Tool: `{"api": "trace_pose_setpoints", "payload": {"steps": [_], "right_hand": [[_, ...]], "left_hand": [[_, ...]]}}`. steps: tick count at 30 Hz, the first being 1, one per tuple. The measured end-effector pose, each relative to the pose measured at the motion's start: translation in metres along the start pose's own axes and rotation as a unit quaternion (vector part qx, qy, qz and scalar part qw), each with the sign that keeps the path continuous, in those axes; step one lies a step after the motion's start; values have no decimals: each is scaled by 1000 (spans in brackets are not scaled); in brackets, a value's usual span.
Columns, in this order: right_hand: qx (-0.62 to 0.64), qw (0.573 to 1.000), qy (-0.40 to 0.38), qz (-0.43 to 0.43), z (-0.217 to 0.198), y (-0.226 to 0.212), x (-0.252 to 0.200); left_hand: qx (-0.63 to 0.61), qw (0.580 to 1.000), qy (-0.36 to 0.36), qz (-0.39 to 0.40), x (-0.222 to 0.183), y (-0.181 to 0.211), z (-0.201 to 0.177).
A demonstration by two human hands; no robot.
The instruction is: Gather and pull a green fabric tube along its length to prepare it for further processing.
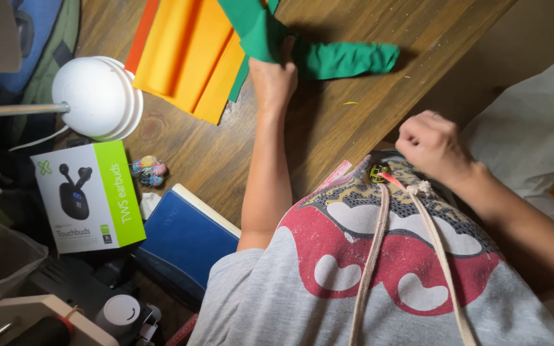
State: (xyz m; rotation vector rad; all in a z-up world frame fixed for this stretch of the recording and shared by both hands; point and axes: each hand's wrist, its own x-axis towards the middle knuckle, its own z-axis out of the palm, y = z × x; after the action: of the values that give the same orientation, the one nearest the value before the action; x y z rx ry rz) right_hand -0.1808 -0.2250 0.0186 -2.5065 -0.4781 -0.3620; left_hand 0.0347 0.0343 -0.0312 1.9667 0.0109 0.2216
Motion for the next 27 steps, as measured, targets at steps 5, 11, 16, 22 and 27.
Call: {"api": "trace_pose_setpoints", "payload": {"steps": [5, 11, 16, 22, 27], "right_hand": [[-3, 997, 56, 60, -33, 6, 41], [143, 973, -24, 181, -3, 36, 101], [67, 983, -79, 154, -10, 23, 109], [54, 953, -75, 290, 4, 17, 101], [34, 994, -65, 77, 17, 14, 108]], "left_hand": [[21, 994, -29, 100, -2, 9, 2], [28, 993, -25, 113, -5, 5, 2], [32, 991, -12, 132, -3, 15, -3], [63, 988, -15, 143, -2, 24, 0], [62, 989, -17, 131, -5, 17, 1]]}}
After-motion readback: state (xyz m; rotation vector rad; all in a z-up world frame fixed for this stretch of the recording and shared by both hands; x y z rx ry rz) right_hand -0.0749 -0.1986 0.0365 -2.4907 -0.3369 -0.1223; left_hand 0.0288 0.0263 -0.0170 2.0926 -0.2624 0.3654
